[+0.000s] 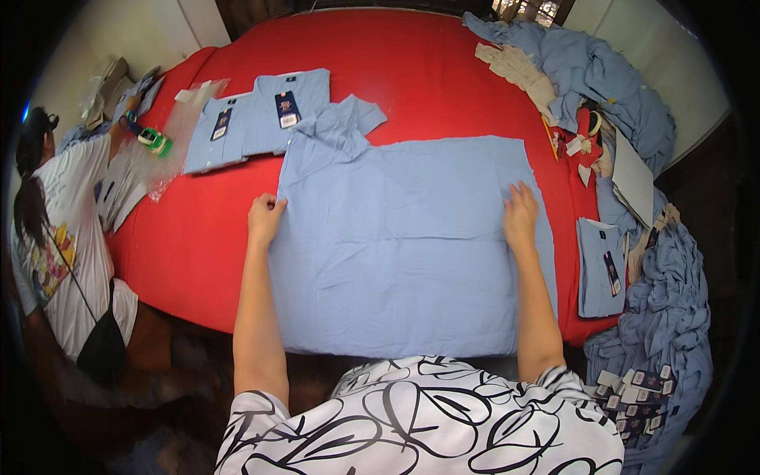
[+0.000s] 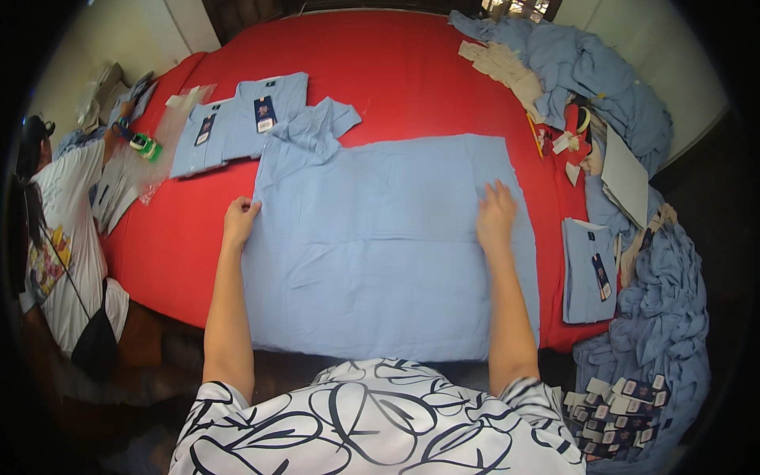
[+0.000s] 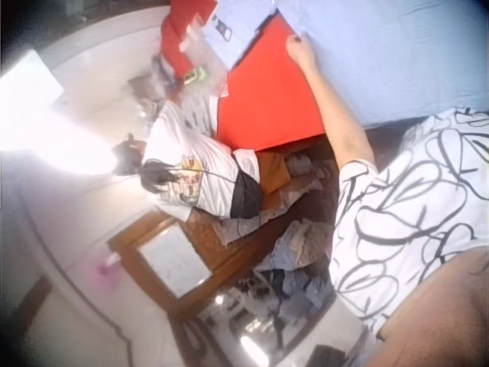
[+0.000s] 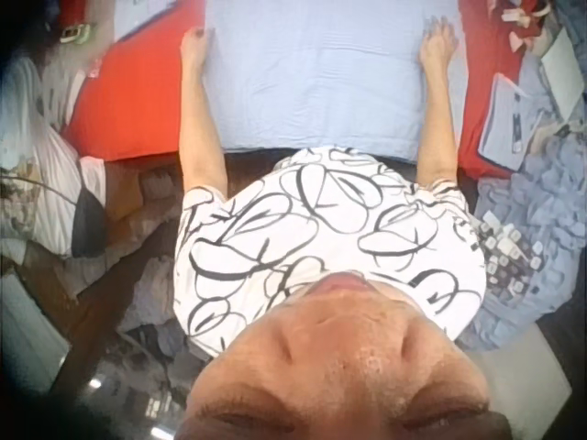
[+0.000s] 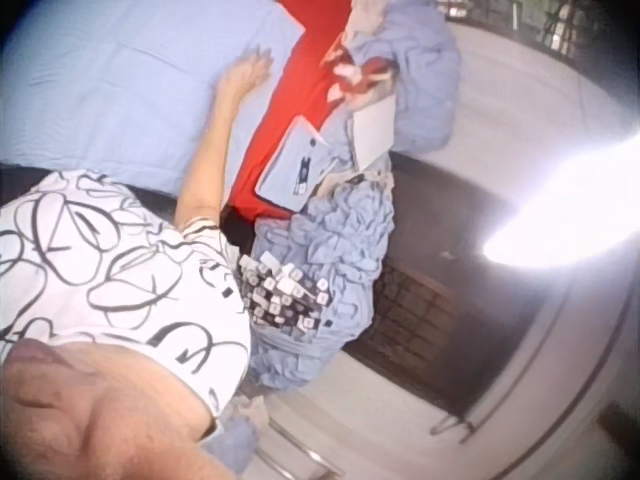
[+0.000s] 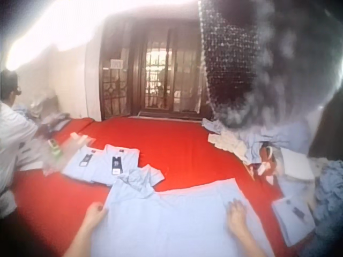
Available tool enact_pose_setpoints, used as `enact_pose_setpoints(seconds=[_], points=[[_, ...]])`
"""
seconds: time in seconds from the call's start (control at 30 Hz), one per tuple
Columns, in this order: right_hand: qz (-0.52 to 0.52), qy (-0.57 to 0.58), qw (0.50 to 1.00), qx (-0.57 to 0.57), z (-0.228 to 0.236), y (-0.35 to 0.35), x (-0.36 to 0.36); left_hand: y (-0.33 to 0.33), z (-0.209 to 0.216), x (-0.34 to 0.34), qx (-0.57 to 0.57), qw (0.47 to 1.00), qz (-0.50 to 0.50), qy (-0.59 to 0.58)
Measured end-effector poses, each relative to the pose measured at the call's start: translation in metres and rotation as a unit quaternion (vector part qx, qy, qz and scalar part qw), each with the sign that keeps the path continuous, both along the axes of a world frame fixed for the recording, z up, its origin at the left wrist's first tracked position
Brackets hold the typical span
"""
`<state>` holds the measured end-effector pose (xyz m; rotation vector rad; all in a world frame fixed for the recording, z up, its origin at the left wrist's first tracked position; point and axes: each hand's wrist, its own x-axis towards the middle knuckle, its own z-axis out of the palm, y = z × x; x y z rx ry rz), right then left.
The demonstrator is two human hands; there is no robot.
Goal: The person folds a light blue collared shirt on a red table, inserting a piece of cardboard, and سپس places the folded shirt into a plastic bag.
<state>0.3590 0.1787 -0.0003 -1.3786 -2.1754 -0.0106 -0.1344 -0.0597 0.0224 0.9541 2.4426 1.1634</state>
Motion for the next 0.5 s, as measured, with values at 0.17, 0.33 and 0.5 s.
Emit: enact_pose_setpoints(seconds=[0.17,0.33,0.5], points=[[-0.016,-0.093,0.99,-0.109,0.009,0.094,-0.058,0.043,-0.028,-0.056,0.042,0.991,0.073,0.106],[-0.111,-0.157,0.973,-0.124,0.015,0.132,-0.062,0.033,-0.008,-0.039,-0.079,0.967,0.112,0.216],[-0.118,-0.16,0.972,-0.128,0.013,0.147,-0.064,0.066,-0.002,-0.001,0.053,0.927,-0.048,0.368]])
